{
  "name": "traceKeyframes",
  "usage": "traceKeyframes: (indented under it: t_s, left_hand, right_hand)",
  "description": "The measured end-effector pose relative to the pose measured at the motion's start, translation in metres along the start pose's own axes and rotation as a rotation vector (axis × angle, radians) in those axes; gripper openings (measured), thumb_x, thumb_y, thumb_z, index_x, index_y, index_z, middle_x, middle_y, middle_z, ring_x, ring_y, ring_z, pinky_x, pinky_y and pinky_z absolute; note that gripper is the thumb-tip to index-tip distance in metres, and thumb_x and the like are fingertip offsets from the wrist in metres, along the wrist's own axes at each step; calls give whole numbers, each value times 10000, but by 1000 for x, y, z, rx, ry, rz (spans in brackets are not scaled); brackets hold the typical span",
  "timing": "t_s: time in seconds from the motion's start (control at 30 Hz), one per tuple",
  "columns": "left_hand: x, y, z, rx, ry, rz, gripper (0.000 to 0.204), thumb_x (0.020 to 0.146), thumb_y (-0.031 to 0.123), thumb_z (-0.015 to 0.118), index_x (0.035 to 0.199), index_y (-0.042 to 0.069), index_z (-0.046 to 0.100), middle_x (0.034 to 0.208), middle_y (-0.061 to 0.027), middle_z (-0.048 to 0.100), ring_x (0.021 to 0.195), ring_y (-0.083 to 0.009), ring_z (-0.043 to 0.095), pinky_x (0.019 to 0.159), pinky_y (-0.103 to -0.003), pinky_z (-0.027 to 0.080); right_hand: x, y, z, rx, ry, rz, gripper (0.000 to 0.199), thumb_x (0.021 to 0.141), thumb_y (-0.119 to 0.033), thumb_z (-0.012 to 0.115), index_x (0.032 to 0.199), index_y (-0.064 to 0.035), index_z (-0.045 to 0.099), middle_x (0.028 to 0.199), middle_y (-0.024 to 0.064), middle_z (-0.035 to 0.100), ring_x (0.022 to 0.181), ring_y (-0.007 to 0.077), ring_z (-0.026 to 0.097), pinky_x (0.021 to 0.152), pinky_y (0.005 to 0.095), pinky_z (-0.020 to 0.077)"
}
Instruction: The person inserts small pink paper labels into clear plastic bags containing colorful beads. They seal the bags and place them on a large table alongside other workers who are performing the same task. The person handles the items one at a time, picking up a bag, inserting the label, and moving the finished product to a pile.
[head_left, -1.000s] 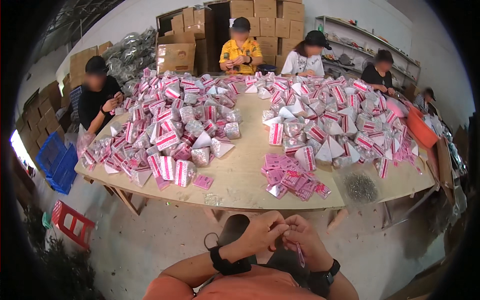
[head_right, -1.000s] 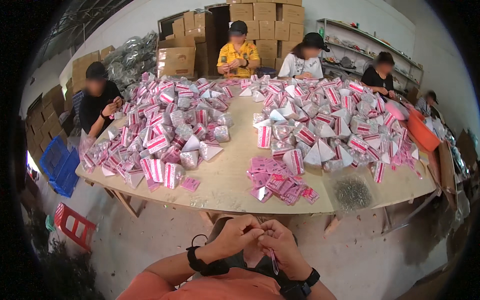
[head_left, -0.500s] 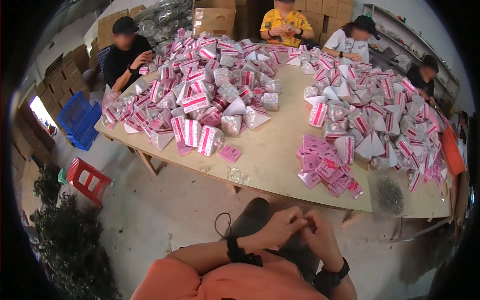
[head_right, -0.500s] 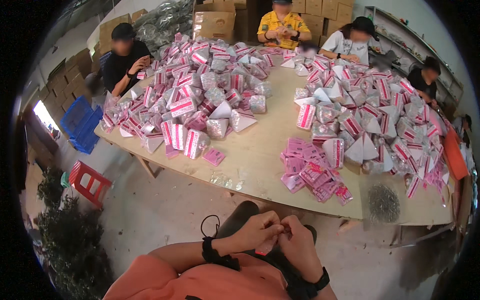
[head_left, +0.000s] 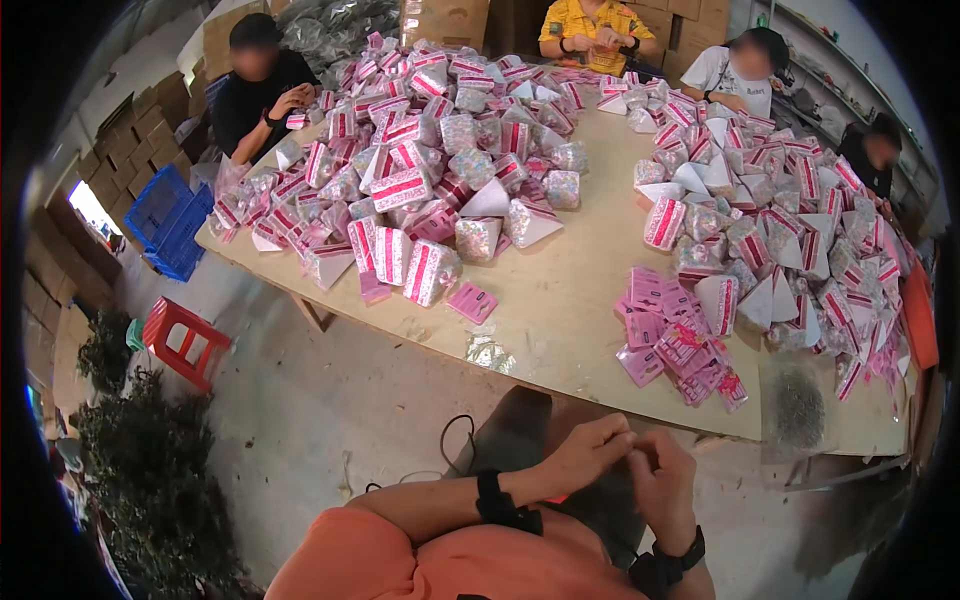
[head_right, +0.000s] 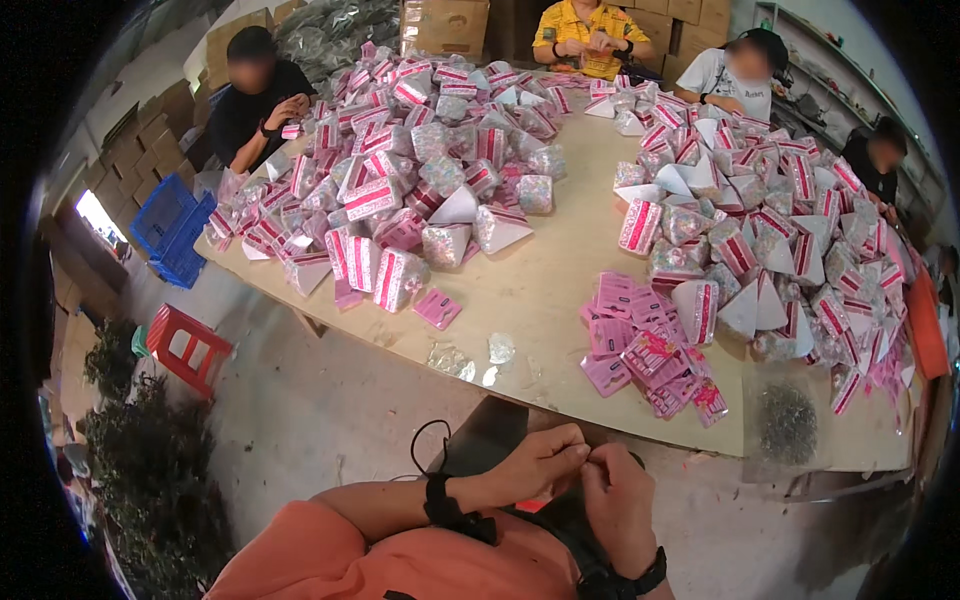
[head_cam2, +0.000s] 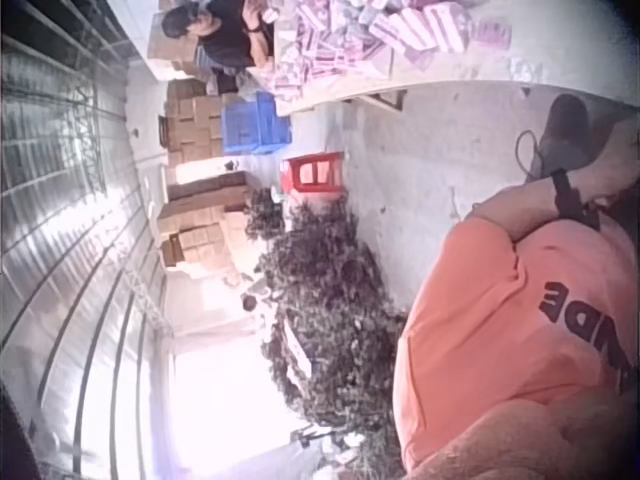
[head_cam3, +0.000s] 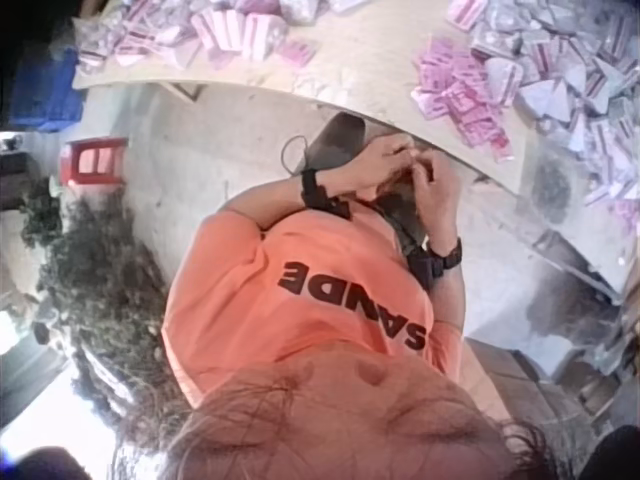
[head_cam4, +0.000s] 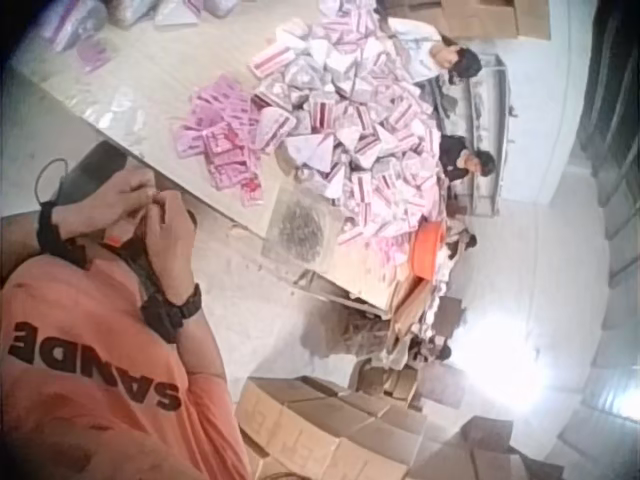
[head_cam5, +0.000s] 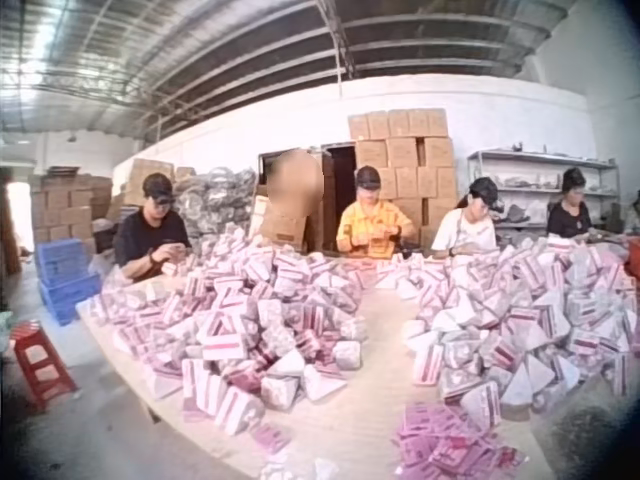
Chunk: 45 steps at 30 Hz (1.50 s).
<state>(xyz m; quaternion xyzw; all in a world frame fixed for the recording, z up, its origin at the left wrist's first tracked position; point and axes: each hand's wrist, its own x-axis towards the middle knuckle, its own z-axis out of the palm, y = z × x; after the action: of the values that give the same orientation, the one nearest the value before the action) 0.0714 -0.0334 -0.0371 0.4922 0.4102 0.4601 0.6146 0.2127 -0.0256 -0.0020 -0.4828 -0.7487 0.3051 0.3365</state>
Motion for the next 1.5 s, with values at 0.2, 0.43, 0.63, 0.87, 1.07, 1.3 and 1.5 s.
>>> traceKeyframes:
  t_s: [0.2, 0.43, 0.63, 0.87, 1.07, 1.3, 1.5]
  left_hand:
    - [-3, -5, -2, -64, 13, 25, 201, 922, 228, 457, 820, 57, 432, 619, 0, 455, 503, -55, 443, 427, -203, 350]
    - [-17, 10, -3, 343, 102, 268, 255, 860, 195, 551, 1034, 35, 455, 779, -62, 503, 625, -122, 511, 545, -246, 428]
    - [-10, 17, -13, 572, -132, 487, 411, 831, 206, 543, 1184, 33, 421, 1000, -148, 496, 923, -283, 500, 793, -348, 416]
    - [-11, 21, -6, 626, -251, 415, 359, 832, 274, 523, 1085, 28, 453, 977, -167, 505, 928, -320, 500, 794, -393, 411]
    - [-24, 5, -5, 777, -98, 521, 203, 834, 234, 528, 865, 38, 480, 815, -123, 502, 795, -311, 520, 673, -373, 440]
    - [-28, 0, -9, 503, 25, 361, 142, 859, 188, 517, 818, 57, 480, 673, -91, 497, 595, -226, 511, 541, -316, 423]
    - [-31, 10, -4, 134, -8, 142, 195, 917, 218, 454, 812, 55, 466, 581, 8, 451, 465, -49, 420, 410, -207, 333]
  right_hand:
    - [0, 4, -2, 5, -42, -81, 69, 792, -11, 519, 848, -10, 559, 708, 130, 561, 612, 242, 545, 564, 317, 431]
    - [0, 11, -7, 435, -178, 256, 283, 810, 1, 459, 1084, -6, 531, 690, 38, 556, 539, 90, 500, 474, 219, 397]
    - [10, -6, -16, 770, -334, 496, 472, 783, -6, 481, 1248, -11, 396, 634, 45, 544, 456, 84, 474, 418, 189, 371]
    - [-3, 4, -19, 862, -327, 568, 561, 740, -8, 525, 1274, 4, 353, 581, 41, 528, 404, 88, 442, 372, 199, 331]
    - [-8, 4, -13, 892, -335, 547, 473, 765, -49, 553, 1206, 16, 396, 583, 60, 550, 402, 77, 439, 364, 192, 325]
    - [-14, 1, -3, 702, -238, 389, 244, 776, -59, 573, 999, 0, 491, 619, 62, 569, 441, 72, 451, 392, 187, 334]
    - [-18, -17, -6, 192, -165, 172, 89, 754, -41, 607, 829, -23, 562, 676, 63, 570, 527, 114, 498, 475, 234, 389]
